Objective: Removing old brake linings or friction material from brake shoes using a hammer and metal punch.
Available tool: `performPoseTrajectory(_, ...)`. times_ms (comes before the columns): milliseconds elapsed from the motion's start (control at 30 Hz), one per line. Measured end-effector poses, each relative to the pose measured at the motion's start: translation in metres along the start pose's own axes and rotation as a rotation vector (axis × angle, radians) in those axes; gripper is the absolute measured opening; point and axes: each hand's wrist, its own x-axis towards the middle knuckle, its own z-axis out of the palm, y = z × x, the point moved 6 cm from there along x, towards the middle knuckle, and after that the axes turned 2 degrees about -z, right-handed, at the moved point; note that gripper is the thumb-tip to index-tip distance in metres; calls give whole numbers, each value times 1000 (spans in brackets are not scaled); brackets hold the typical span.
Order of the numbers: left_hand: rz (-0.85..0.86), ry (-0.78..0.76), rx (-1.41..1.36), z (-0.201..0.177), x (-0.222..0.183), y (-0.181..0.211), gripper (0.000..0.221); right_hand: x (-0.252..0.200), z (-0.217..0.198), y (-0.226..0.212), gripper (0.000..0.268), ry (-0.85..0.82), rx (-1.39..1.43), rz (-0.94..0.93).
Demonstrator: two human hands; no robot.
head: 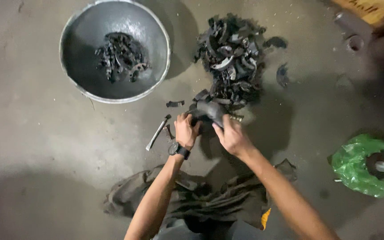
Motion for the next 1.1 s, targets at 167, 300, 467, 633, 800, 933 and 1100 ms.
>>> performPoseTrajectory(167,11,5,-24,5,-3,-1,27,6,-18,4,37,-486,-7,545)
performPoseTrajectory(300,-9,-16,2,3,-2,1,29,-9,-58,-45,40,269,-51,74)
performPoseTrajectory(467,94,23,52,-27,-6,19,30,-30,-12,15,42,226,86,49)
performPoseTrajectory(633,51,-51,37,-96,-1,6,20,-57,21,84,36,130,186,443)
performPoseTrajectory(800,217,378,159,-213,46,60,35,-66,25,82,39,116,228,505)
performPoseTrajectory(933,221,321,63,-183,60,76,42,-64,49,82,39,16,259,597)
performPoseTrajectory(1100,27,27,-185,-45,121,37,33,-79,78,98,36,9,357,511)
